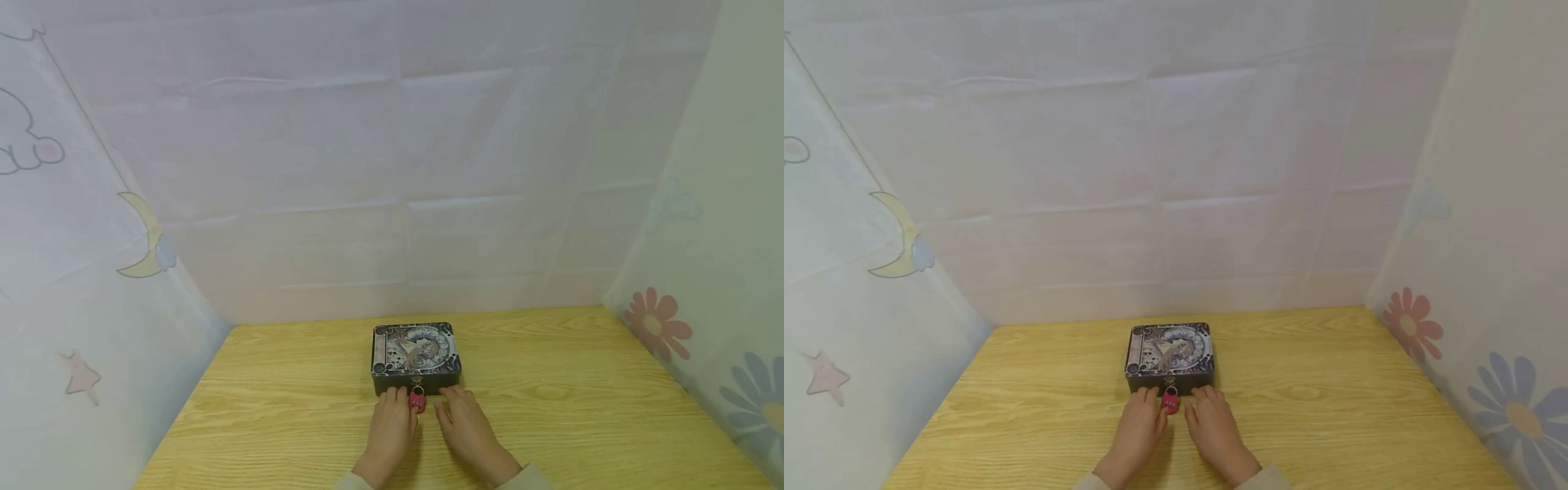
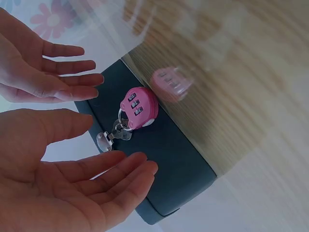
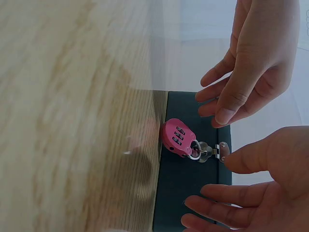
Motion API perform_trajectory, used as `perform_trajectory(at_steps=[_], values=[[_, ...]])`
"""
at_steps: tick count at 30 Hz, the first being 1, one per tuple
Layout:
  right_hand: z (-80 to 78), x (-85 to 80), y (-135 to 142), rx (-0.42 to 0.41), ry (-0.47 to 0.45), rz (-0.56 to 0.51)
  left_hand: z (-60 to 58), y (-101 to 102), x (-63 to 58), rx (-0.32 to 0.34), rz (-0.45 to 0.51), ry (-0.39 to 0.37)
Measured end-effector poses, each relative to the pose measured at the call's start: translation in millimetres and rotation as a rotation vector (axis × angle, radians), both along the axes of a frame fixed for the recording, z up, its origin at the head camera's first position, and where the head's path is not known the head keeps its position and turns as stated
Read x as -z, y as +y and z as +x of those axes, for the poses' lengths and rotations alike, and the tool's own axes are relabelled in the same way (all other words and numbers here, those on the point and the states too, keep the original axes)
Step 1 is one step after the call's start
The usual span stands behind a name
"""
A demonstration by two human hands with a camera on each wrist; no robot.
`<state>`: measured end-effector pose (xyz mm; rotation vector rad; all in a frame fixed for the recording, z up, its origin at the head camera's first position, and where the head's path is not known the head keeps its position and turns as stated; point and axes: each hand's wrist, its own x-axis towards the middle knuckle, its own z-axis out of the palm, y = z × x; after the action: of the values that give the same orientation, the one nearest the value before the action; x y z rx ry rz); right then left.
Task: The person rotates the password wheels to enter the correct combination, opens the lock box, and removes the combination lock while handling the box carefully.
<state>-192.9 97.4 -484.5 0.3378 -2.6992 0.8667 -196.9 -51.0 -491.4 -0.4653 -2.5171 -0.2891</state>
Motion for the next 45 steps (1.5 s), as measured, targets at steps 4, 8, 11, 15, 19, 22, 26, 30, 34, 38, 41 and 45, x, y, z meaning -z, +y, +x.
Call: perform_trajectory(at_steps=[4,8,11,15,19,22,26,30,34,38,41,45], values=[[-0.4,0.4,-1,-0.013,0.016,-0.012,-0.8,0,0.0,0.005,0.000,0.004],[-1.6,1.0,-2,-0.031,0.012,-0.024,-1.9,1,-0.3,0.025,0.022,-0.031],[-3.4,1.7,-3,-0.046,0.002,-0.039,-4.1,2,1.7,0.033,0.032,-0.042],[-6.4,4.0,-4,-0.061,-0.002,-0.054,-5.4,3,3.2,0.043,0.045,-0.045],[-8.7,6.2,-6,-0.084,-0.027,-0.083,-5.2,4,2.0,0.057,0.052,-0.048],[-10.1,6.9,-7,-0.102,-0.045,-0.098,-5.4,5,1.5,0.062,0.053,-0.050],[-11.5,6.8,-9,-0.120,-0.042,-0.105,-6.1,6,-0.2,0.071,0.034,-0.065],[-12.3,6.3,-11,-0.138,-0.040,-0.127,-7.2,7,-1.7,0.070,0.019,-0.089],[-14.1,6.4,-13,-0.149,-0.082,-0.169,-7.8,8,-2.5,0.066,0.014,-0.108],[-16.3,8.0,-14,-0.144,-0.096,-0.183,-8.2,9,-3.2,0.062,0.021,-0.134],[-17.8,9.5,-15,-0.146,-0.090,-0.193,-8.3,9,-4.2,0.058,0.031,-0.168],[-20.3,10.8,-16,-0.170,-0.132,-0.274,-8.3,10,-5.3,0.056,0.034,-0.192]])
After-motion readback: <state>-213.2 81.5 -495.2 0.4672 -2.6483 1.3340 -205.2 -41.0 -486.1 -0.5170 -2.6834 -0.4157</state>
